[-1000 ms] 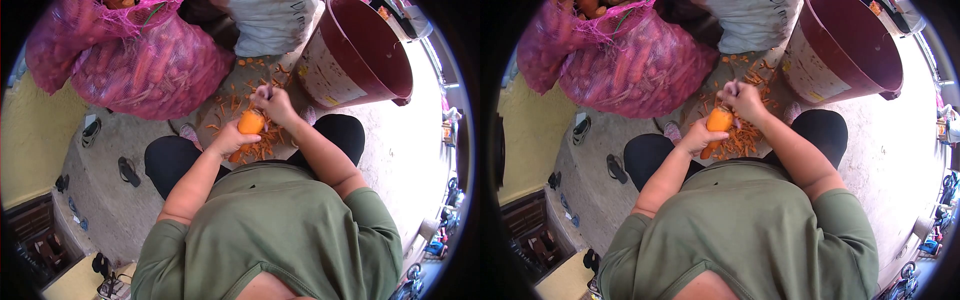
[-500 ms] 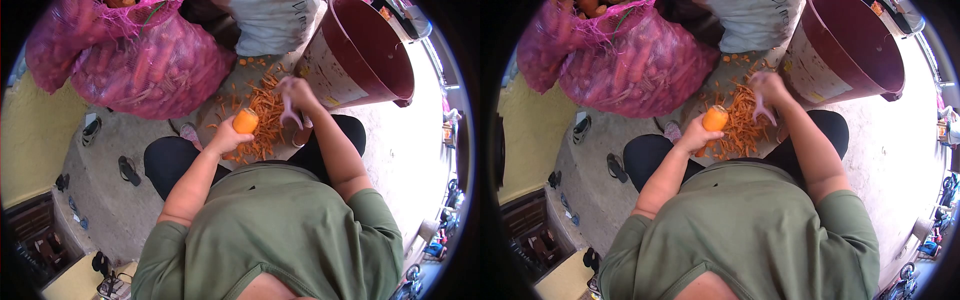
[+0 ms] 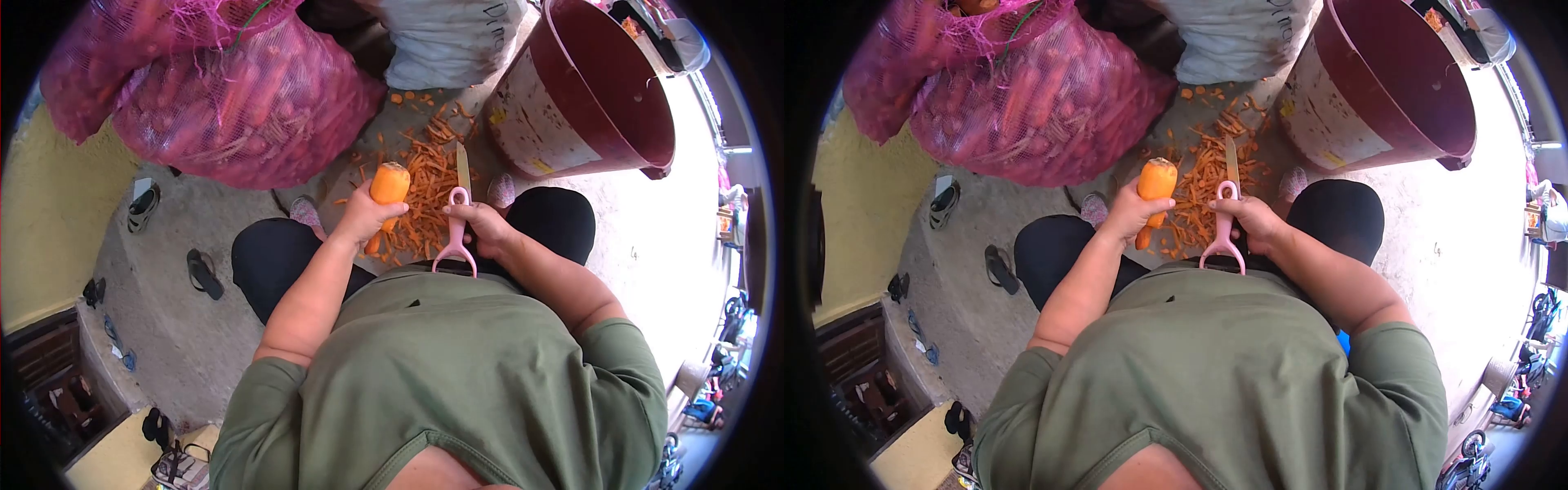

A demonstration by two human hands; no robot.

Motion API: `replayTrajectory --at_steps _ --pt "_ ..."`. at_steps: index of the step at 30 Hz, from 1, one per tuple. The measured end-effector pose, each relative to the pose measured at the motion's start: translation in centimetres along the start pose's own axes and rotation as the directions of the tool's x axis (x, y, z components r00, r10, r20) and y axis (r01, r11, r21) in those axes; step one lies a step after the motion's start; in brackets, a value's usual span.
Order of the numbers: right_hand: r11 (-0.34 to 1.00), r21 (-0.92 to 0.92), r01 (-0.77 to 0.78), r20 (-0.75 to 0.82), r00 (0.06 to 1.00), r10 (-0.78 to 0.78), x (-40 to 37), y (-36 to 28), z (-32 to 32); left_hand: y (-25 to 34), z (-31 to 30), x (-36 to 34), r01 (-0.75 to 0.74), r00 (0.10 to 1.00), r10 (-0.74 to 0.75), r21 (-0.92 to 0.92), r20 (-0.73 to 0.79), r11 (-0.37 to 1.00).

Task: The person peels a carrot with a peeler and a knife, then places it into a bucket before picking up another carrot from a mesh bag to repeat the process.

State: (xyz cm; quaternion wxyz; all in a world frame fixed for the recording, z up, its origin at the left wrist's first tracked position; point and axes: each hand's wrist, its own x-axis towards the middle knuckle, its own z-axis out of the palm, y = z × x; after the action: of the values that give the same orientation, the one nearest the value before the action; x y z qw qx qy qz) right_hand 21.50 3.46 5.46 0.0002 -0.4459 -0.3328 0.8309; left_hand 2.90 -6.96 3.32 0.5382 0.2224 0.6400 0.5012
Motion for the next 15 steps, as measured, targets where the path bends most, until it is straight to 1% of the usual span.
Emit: replayTrajectory --at_steps 2,5,6,8,9,11,12,13,15 --pt "1.0 0.016 0.008 -0.01 1.0 -0.008 -0.4 0.5 0.0 0.3 0.1 -0.1 0.01 1.0 -0.01 -0.018 0.007 1.0" --pt "0.999 -0.045 0.008 -0.027 1.0 -0.01 0.1 0.0 -0.5 0.3 0.1 -0.1 0.017 1.0 -0.016 -0.051 0.019 0.999" --pt "0.993 -0.101 0.055 -0.015 0.998 -0.057 0.2 -1.1 -0.8 0.3 0.1 0.0 0.003 1.0 -0.001 -0.051 0.027 0.999" --pt "0.951 -0.221 0.216 0.0 0.975 -0.221 0.3 -3.2 -0.1 0.1 0.1 0.2 -0.025 0.999 0.027 -0.05 0.044 0.998" --pt "0.807 -0.52 0.281 0.058 0.954 -0.294 0.1 -4.3 0.2 0.2 0.3 0.1 -0.058 0.998 0.057 0.028 0.023 0.998" --pt "0.626 -0.764 0.157 0.031 0.978 -0.208 -1.5 -5.9 2.1 0.8 0.8 -0.2 -0.121 0.992 0.124 0.19 -0.008 0.974" --pt "0.505 -0.858 0.092 0.006 0.986 -0.168 -1.8 -6.4 3.0 0.7 0.8 -0.1 -0.107 0.994 0.111 0.212 -0.009 0.971" --pt "0.463 -0.881 0.092 0.005 0.982 -0.187 -2.0 -6.2 3.6 0.6 0.7 0.0 -0.094 0.995 0.099 0.233 -0.01 0.968" --pt "0.292 -0.955 0.052 -0.003 0.983 -0.185 -1.4 -5.9 3.8 0.2 0.7 0.3 -0.092 0.995 0.101 0.25 -0.023 0.964"
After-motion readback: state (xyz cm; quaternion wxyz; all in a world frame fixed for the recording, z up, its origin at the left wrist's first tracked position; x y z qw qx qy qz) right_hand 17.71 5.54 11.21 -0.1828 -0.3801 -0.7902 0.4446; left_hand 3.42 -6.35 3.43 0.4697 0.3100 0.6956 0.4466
